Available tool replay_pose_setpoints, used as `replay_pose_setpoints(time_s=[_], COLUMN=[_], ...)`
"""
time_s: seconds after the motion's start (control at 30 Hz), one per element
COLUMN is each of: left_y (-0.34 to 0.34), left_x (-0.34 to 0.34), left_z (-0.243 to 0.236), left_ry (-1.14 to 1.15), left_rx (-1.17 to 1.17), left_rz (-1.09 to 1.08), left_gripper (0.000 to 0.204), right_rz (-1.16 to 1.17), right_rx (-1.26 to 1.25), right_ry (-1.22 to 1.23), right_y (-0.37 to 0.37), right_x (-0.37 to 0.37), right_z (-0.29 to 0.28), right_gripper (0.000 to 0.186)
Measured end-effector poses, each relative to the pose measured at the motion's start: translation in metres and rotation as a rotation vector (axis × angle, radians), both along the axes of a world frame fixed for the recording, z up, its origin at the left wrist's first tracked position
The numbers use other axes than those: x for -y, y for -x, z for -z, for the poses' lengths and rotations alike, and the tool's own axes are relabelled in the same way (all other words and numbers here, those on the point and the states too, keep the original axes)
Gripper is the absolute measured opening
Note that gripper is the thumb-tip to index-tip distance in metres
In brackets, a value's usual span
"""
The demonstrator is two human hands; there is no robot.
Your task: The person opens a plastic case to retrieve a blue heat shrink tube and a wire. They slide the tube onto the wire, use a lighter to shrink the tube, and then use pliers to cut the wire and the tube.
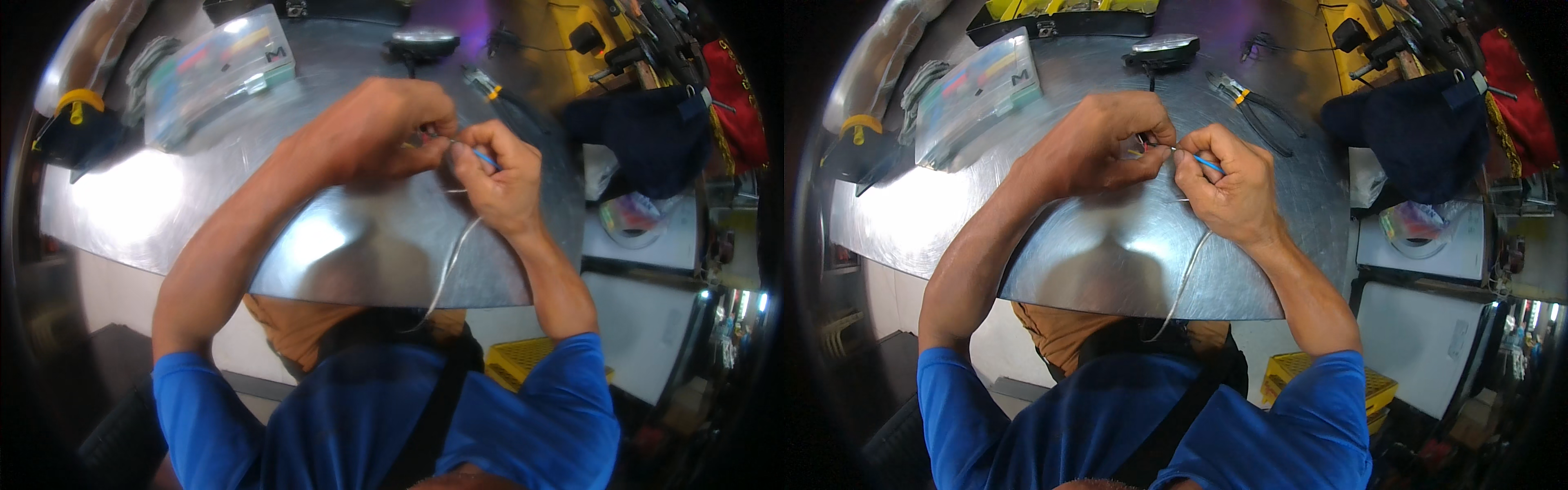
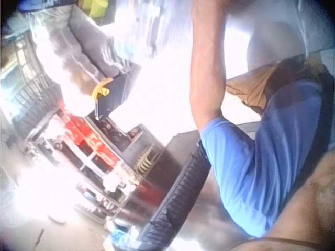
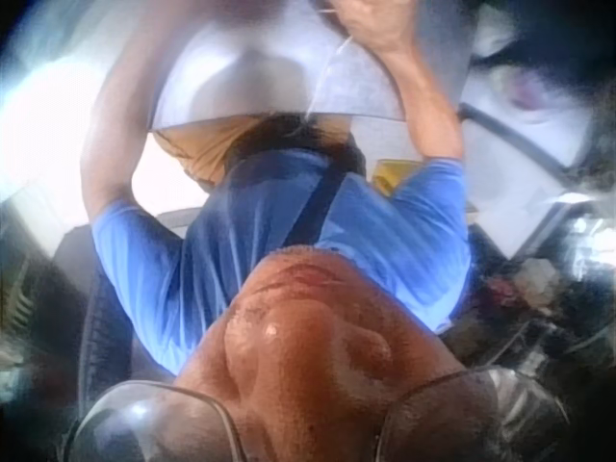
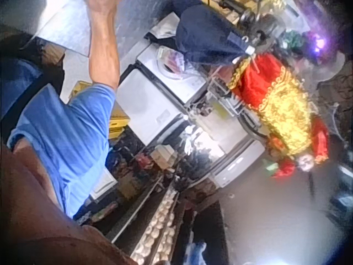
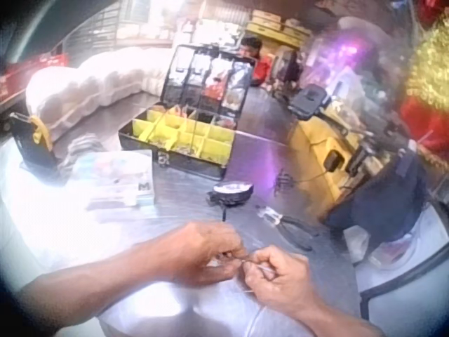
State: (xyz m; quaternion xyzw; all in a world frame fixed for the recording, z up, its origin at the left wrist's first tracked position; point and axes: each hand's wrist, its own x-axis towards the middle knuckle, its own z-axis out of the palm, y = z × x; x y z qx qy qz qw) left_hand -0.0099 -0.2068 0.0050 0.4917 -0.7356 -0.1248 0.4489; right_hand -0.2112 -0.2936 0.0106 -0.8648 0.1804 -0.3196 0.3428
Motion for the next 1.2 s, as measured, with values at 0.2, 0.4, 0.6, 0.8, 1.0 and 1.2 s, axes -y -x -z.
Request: replay_pose_setpoints(time_s=[0.2, 0.4, 0.6, 0.8, 1.0, 1.2], left_y=[0.005, 0.01, 0.014, 0.013, 0.009, 0.006], left_x=[0.005, 0.004, -0.002, 0.0, -0.001, -0.002], left_z=[0.004, 0.006, -0.002, 0.001, -0.006, -0.006], left_ry=[0.104, 0.007, -0.316, -0.405, -0.244, -0.178], left_rx=[0.039, -0.078, -0.44, -0.616, -0.25, -0.14], left_rz=[-0.008, -0.001, 0.07, 0.118, -0.033, -0.091], left_gripper=[0.012, 0.012, 0.018, 0.017, 0.012, 0.01], right_rz=[-0.003, 0.003, -0.02, -0.046, 0.009, -0.018], right_rx=[0.054, 0.061, 0.116, 0.168, 0.097, 0.073], right_ry=[-0.225, -0.107, 0.144, 0.382, 0.224, 0.297], right_y=[0.0, 0.001, 0.001, -0.002, 0.001, -0.002], right_x=[-0.002, -0.002, 0.004, 0.01, 0.007, 0.012], right_z=[0.001, -0.004, -0.007, -0.003, -0.003, -0.006], right_gripper=[0.003, 0.003, 0.003, 0.008, 0.01, 0.012])
